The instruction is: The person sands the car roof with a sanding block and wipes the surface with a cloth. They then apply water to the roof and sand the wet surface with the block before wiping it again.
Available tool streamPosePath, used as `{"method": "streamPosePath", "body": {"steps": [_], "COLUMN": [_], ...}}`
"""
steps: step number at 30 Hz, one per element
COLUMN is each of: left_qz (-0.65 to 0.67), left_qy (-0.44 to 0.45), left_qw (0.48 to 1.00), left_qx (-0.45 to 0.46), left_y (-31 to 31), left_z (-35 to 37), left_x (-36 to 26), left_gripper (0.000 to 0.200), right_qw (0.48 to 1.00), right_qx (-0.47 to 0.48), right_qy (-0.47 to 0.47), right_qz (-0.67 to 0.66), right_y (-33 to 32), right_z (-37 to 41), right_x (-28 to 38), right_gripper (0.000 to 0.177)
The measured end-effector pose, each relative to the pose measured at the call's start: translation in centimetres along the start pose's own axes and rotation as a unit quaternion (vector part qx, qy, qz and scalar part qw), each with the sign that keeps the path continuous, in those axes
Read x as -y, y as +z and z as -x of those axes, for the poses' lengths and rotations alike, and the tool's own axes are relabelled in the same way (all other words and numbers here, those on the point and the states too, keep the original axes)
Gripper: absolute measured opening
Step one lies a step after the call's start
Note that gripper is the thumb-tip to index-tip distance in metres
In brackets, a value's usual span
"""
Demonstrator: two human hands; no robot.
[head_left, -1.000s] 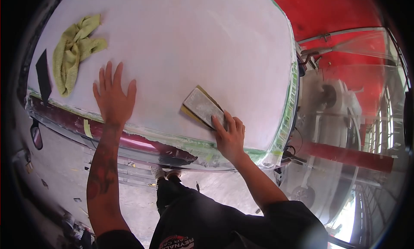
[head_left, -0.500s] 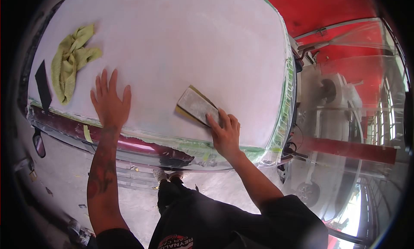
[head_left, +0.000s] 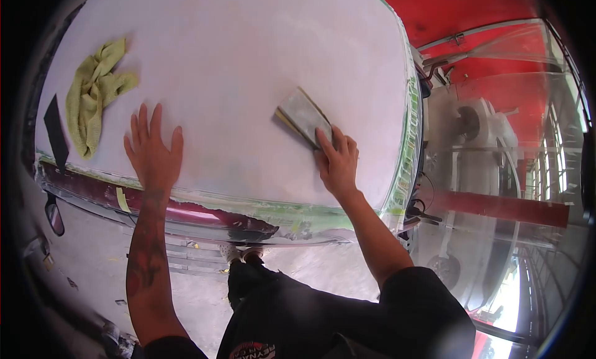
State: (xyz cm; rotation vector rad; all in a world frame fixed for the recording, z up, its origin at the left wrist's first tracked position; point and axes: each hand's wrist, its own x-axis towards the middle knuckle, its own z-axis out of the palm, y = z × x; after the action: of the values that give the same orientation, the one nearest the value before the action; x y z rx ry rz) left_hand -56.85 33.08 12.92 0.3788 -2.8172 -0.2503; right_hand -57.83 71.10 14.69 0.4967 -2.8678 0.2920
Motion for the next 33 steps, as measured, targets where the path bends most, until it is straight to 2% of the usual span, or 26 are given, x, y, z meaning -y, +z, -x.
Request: {"method": "streamPosePath", "body": {"steps": [2, 4, 9, 11, 12, 15, 18, 19, 22, 24, 26, 29, 33], "left_qz": [0.001, 0.002, -0.009, -0.011, -0.014, -0.015, -0.015, -0.016, -0.011, -0.009, -0.011, -0.002, -0.01], "left_qy": [-0.002, 0.006, 0.015, 0.021, 0.026, 0.026, 0.02, 0.022, 0.019, 0.019, 0.016, 0.021, 0.015], "left_qw": [1.0, 1.0, 1.0, 1.0, 0.999, 0.999, 1.0, 1.0, 1.0, 1.0, 1.0, 1.0, 1.0], "left_qx": [-0.004, 0.001, -0.006, -0.019, -0.019, -0.017, -0.013, -0.013, -0.009, -0.012, -0.012, -0.021, -0.013], "left_y": [0.0, 0.0, 0.4, 0.4, 0.4, 0.6, 0.5, 0.5, 0.2, 0.4, 0.4, 0.4, 0.3], "left_z": [0.1, 0.1, 0.4, 0.1, 0.2, 0.0, 0.1, 0.1, 0.1, 0.0, 0.2, 0.2, 0.2], "left_x": [0.1, 0.2, 0.4, 0.5, 0.5, 0.6, 0.5, 0.5, 0.3, 0.3, 0.4, 0.5, 0.3], "left_gripper": [0.06, 0.06, 0.061, 0.061, 0.061, 0.06, 0.06, 0.06, 0.06, 0.06, 0.06, 0.061, 0.061], "right_qw": [0.999, 0.999, 0.994, 0.987, 0.985, 0.994, 0.997, 0.998, 0.999, 0.993, 0.983, 0.981, 0.996], "right_qx": [0.037, 0.047, -0.077, -0.032, -0.033, -0.053, 0.004, 0.02, 0.013, -0.047, -0.029, -0.042, -0.019], "right_qy": [0.022, 0.001, 0.064, 0.151, 0.159, 0.084, 0.072, 0.062, 0.032, 0.076, 0.144, 0.164, 0.084], "right_qz": [-0.021, 0.006, 0.046, 0.055, 0.055, 0.038, 0.019, 0.019, 0.038, 0.072, 0.108, 0.099, 0.039], "right_y": [-1.2, -1.3, 1.6, 1.1, 1.0, 0.5, -1.3, -2.1, -1.6, 0.2, 0.4, 0.7, -0.5], "right_z": [7.2, 5.8, -12.5, -15.9, -14.4, -5.0, 7.7, 9.0, 3.5, -6.1, -14.5, -14.0, 2.0], "right_x": [0.9, -0.5, -9.4, -9.7, -9.0, -5.7, -0.8, 0.2, -4.2, -9.0, -12.0, -10.8, -2.2], "right_gripper": [0.061, 0.06, 0.046, 0.044, 0.044, 0.049, 0.058, 0.059, 0.059, 0.05, 0.046, 0.045, 0.055]}}
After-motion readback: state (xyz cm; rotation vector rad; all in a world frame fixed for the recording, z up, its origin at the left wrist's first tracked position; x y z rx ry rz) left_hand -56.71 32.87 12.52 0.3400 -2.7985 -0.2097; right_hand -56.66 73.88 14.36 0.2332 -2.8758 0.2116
